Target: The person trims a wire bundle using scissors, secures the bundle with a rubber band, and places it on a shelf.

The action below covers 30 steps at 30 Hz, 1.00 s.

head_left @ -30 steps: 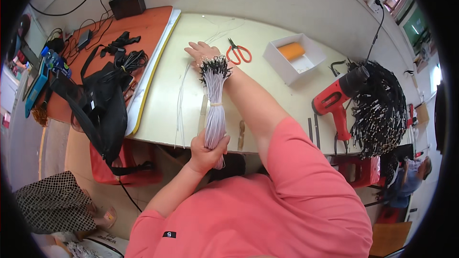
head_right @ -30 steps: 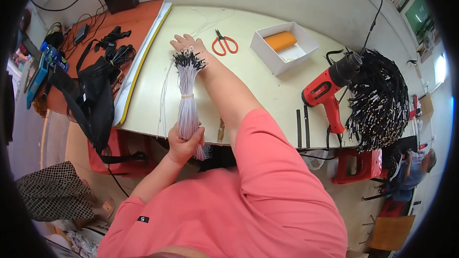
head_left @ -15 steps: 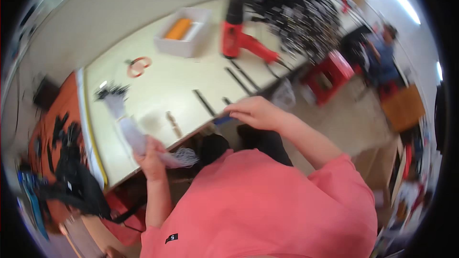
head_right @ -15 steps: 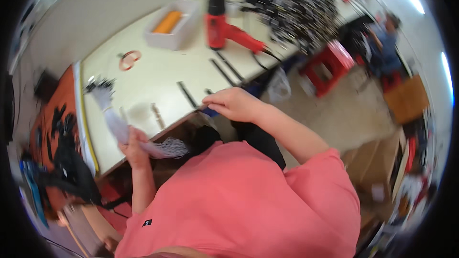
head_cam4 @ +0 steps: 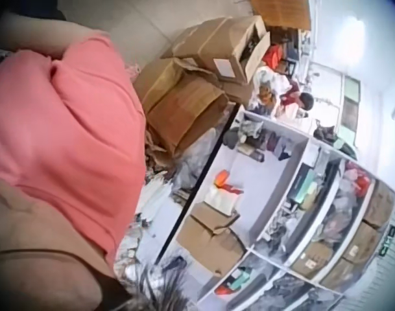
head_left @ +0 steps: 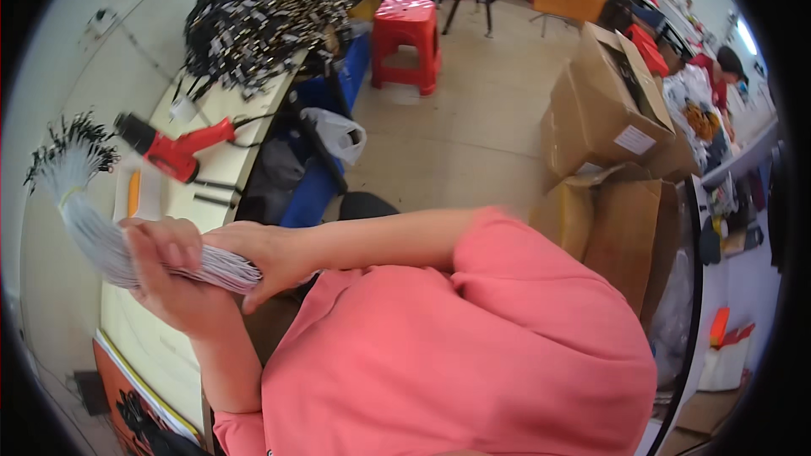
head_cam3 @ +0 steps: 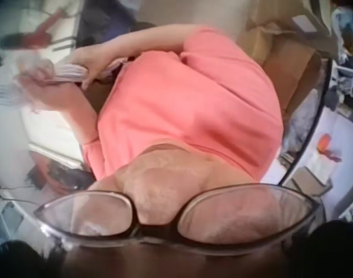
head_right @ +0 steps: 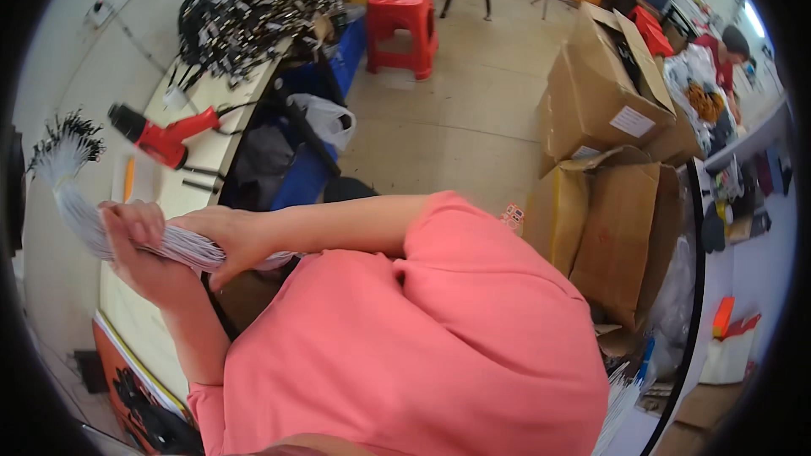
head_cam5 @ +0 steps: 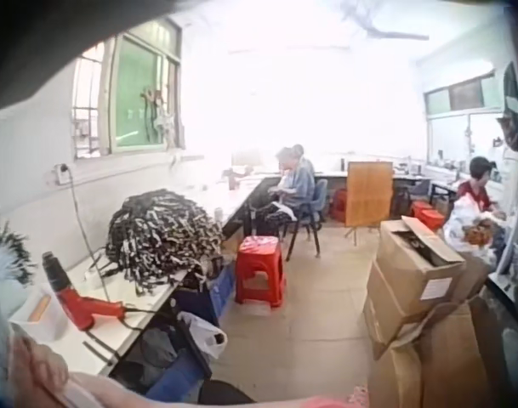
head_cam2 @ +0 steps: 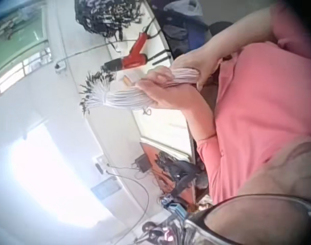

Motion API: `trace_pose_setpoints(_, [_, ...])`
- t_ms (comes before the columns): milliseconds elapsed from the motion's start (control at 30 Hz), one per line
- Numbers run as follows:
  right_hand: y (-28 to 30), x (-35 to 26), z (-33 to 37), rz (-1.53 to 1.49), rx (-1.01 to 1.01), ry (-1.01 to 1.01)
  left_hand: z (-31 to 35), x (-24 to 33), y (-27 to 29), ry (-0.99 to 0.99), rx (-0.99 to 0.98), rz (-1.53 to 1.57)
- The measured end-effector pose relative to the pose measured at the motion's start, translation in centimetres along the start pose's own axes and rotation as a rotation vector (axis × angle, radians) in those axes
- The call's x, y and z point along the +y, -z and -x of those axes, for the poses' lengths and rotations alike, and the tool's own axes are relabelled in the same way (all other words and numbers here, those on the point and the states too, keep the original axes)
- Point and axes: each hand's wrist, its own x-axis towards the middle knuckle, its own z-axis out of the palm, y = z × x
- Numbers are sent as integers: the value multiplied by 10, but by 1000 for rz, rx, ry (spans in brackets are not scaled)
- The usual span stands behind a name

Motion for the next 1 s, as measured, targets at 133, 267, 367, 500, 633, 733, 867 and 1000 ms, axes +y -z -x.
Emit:
trace_pose_setpoints(133, [43, -5, 24, -197, 195, -95, -24, -21, -40, 14, 38, 135])
trace_pose_setpoints(267, [98, -26, 61, -108, 111, -441, -40, -60, -56, 210, -88, 280])
trace_pose_setpoints(367, [123, -34, 97, -4, 218, -486, -35, -85, -87, 405, -92, 358])
trace_pose_setpoints(500, [147, -38, 145, -138, 188, -662, -30, -128, -102, 663, -206, 491])
trace_pose_setpoints(633, [160, -52, 181, -276, 351, -761, -23, -154, -131, 875, -292, 668])
trace_pose_setpoints(733, [159, -51, 206, -324, 362, -618, -14, -168, -159, 1023, -278, 713])
trace_pose_setpoints(867, [170, -86, 227, -686, 481, -612, -9, -192, -187, 1200, -296, 703])
trace_pose_setpoints(1000, [169, -102, 240, -743, 553, -612, -7, -220, -201, 1317, -407, 706])
